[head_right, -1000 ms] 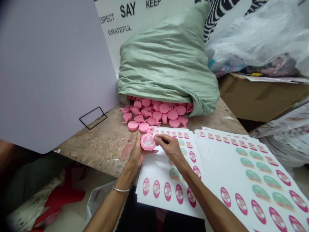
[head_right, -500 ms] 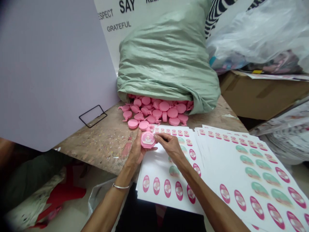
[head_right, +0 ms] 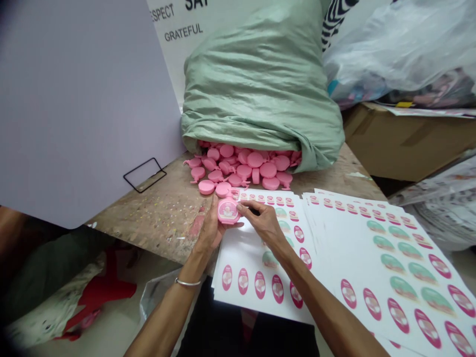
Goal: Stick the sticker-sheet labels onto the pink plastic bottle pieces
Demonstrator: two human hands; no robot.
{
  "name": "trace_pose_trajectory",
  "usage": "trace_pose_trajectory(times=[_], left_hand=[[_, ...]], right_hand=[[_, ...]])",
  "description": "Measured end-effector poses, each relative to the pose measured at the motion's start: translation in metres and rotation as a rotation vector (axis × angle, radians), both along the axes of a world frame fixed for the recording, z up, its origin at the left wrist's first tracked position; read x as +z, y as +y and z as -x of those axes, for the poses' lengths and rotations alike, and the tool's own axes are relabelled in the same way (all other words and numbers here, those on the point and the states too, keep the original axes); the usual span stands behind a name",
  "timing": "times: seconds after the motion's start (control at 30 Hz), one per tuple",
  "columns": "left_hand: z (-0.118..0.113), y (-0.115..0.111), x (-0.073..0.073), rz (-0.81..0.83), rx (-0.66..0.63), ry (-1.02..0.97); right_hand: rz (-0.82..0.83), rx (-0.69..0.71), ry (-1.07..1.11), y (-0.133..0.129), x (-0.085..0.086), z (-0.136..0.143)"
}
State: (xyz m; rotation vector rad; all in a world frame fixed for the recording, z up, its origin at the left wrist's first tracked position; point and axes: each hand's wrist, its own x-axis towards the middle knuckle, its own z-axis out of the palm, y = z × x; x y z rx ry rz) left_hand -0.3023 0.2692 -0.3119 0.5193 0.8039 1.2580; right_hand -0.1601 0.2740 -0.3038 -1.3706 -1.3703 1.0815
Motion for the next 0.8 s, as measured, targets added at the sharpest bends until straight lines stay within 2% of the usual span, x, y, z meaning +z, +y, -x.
trace_pose_trajectory(times=[0.17,0.3,0.37,0.47,0.5,0.57,0.63,0.7,0.8], left_hand=[[0.000,-0.001,0.001,-0.007,0.005,-0.013],[0.002,-0.003,0.000,-0.083,-0.028,0.033],[0.003,-0.005,-0.001,-0.115,-0.004,0.116],[0.001,-0.011,-0.002,-0.096,0.136,0.207],[-0.001,-0.015,-0.001,-0.083,0.184,0.222],[-0.005,-0.022,0.005,-0.083,0.264,0.247],[-0.003,-0.027,0.012,-0.100,0.324,0.280],[0.015,-0.035,0.021,-0.083,0.330,0.285],[0.075,-0.064,0.034,-0.043,0.270,0.307]], right_hand=[[-0.038,0.009,-0.023,0.000,0.001,0.002],[-0.088,0.019,-0.099,0.000,0.003,0.003],[-0.142,0.005,-0.256,-0.003,0.006,0.002],[-0.270,-0.159,-0.627,-0.009,0.009,0.004],[-0.306,-0.205,-0.691,-0.011,0.010,0.007],[-0.343,-0.184,-0.635,-0.014,0.008,0.018],[-0.324,-0.071,-0.456,-0.015,0.005,0.034],[-0.294,-0.024,-0.348,-0.013,0.002,0.049],[-0.246,-0.065,-0.368,-0.012,0.003,0.050]])
